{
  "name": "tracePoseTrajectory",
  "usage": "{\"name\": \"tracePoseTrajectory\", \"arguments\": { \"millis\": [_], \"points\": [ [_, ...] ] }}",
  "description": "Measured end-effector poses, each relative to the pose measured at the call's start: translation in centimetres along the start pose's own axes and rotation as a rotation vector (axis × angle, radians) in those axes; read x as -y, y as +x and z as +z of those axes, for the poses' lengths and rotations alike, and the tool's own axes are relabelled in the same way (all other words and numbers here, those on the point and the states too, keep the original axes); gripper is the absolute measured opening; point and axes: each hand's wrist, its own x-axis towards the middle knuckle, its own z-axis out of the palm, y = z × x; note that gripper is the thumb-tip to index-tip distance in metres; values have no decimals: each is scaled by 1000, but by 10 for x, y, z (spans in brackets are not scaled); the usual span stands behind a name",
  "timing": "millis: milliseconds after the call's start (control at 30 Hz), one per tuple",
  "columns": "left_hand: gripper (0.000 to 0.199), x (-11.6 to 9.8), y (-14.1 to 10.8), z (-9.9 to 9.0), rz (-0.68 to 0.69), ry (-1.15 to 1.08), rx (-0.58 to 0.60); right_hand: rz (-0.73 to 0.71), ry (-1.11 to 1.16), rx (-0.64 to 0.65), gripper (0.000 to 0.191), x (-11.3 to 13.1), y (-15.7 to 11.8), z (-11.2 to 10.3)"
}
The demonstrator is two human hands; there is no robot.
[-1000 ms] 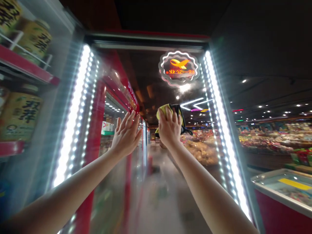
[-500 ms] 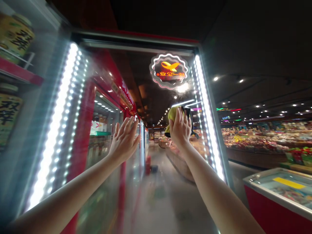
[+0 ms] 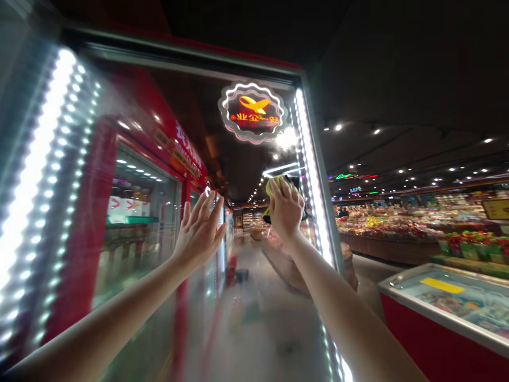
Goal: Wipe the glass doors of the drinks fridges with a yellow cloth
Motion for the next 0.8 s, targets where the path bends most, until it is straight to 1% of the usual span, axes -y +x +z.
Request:
{"name": "tracePoseTrajectory", "arguments": {
  "millis": [67, 100, 133, 167, 233, 300, 367, 400, 433, 467, 533, 600, 633, 667, 700, 733, 800],
  "points": [
    [61, -5, 2, 1, 3, -9, 3, -105, 2, 54, 49, 8, -20, 0],
    [60, -8, 3, 2, 6, -15, 3, -177, 13, 90, 49, 14, -22, 1],
    [60, -11, 5, 4, 9, -18, 4, -242, 23, 126, 49, 20, -17, 2],
    [59, -15, 8, 6, 12, -21, 3, -285, 28, 157, 49, 24, -7, 3],
    [59, -23, 13, 11, 17, -25, 7, -305, 24, 187, 49, 26, 26, 4],
    [59, -31, 16, 17, 24, -27, 14, -278, 21, 184, 50, 15, 59, 6],
    [60, -37, 17, 23, 35, -29, 15, -223, 24, 160, 50, -3, 76, 7],
    [60, -39, 16, 25, 45, -30, 11, -188, 25, 144, 50, -13, 76, 7],
    [61, -41, 15, 27, 56, -33, 4, -148, 25, 126, 51, -23, 70, 6],
    [62, -43, 14, 28, 66, -36, -6, -108, 25, 107, 51, -33, 59, 5],
    [64, -45, 11, 29, 78, -42, -29, -47, 26, 78, 51, -46, 27, 3],
    [63, -47, 9, 29, 80, -39, -44, -36, 23, 73, 51, -53, -5, 1],
    [62, -48, 9, 29, 83, -34, -48, -47, 23, 80, 51, -54, -16, 1],
    [62, -50, 10, 30, 88, -30, -50, -61, 26, 88, 51, -55, -21, 2],
    [61, -52, 11, 31, 93, -26, -52, -71, 33, 90, 51, -55, -20, 4],
    [61, -54, 12, 33, 96, -24, -55, -73, 44, 87, 52, -55, -13, 6],
    [61, -59, 17, 39, 95, -20, -67, -54, 70, 70, 52, -55, 18, 12]
  ]
}}
